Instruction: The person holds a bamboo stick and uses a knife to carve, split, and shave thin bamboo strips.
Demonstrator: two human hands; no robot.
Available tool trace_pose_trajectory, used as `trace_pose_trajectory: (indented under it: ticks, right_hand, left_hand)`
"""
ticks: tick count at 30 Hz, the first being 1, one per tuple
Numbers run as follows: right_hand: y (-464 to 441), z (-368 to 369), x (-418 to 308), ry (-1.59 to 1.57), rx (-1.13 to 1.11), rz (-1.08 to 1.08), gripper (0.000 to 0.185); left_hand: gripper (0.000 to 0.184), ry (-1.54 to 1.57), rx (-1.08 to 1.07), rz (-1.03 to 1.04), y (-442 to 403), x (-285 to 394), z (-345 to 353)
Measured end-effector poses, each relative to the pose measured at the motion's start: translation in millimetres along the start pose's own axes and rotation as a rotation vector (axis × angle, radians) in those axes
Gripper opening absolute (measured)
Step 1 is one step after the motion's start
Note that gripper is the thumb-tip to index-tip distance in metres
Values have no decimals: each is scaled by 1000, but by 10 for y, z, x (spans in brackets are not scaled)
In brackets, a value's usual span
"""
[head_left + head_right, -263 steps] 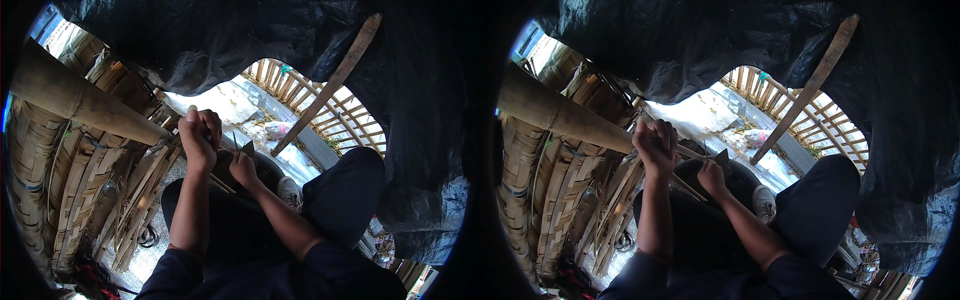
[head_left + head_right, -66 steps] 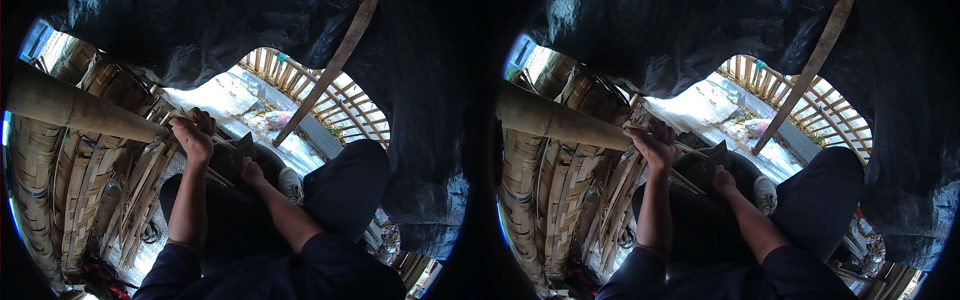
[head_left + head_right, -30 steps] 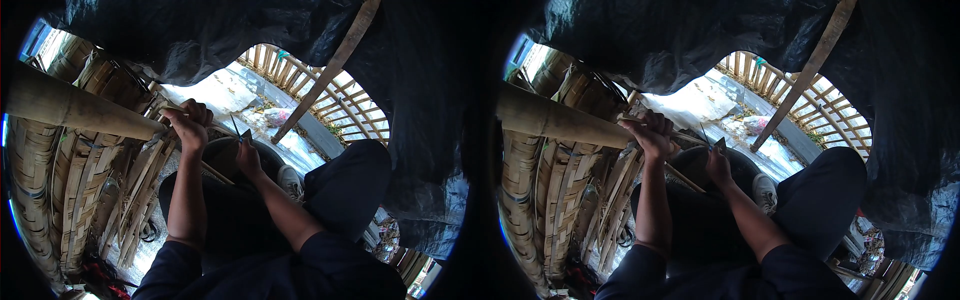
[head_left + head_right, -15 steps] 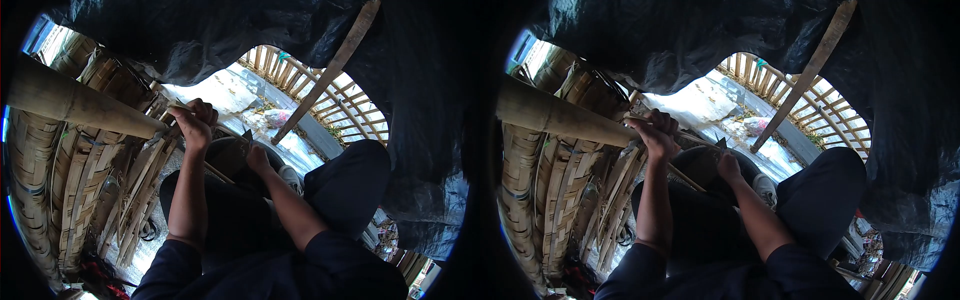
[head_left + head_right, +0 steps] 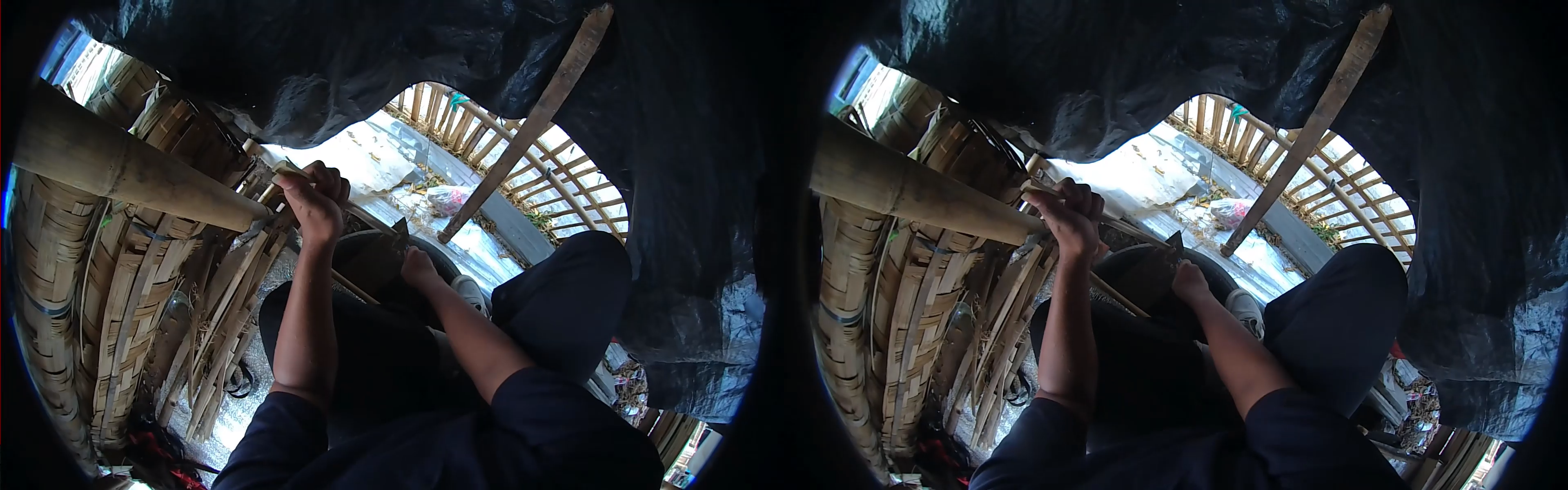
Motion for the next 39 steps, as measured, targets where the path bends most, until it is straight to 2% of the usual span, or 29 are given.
trace_pose_trajectory:
  ticks: [2, 4, 5, 7, 10, 15, 19, 24, 26, 30, 34, 39]
  right_hand:
    - [40, -75, -210, 39, -56, -57, 29]
    - [88, -368, -182, -214, 195, 10, 31]
    - [113, -301, -72, -211, 199, 10, 31]
    - [90, 41, 220, -59, 86, 44, 35]
    - [-79, 48, 114, -7, 13, -19, 35]
    - [-5, -163, 28, 15, -24, 59, 36]
    - [-150, 14, 60, 106, -94, 41, 36]
    - [-157, -86, -23, 171, -119, 39, 38]
    - [-191, -136, 13, 104, -110, 95, 38]
    - [-319, -61, -7, 101, -113, 24, 39]
    - [-212, 19, 10, 117, -74, 12, 36]
    - [-23, 185, 196, 42, -41, 57, 34]
  left_hand:
    - [69, -8, 0, -4, 22, -14, -33]
    - [70, 12, 33, -5, 13, -49, -103]
    - [70, 17, 32, -4, 20, -51, -107]
    - [70, 35, -53, -15, 0, -47, -17]
    - [71, -51, -51, 33, -18, -10, 0]
    - [69, 51, -33, -29, -69, -86, -10]
    - [70, 4, -182, 18, -17, -79, 147]
    - [69, -20, -127, 27, -56, -99, 154]
    - [69, -37, -120, 38, -76, -121, 144]
    - [69, 12, -212, 52, -39, -137, 270]
    - [67, -38, -38, 154, -60, -18, 99]
    - [69, -13, 36, -22, -49, -155, -60]
Point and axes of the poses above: each hand's wrist, its own y-axis away from the middle knuckle, its own z-axis out of the palm, x = y × z, the point moved 10 cm from there along -y, towards the middle knuckle, and after that the axes turned 10 degrees about z, right-handed, at the moved point
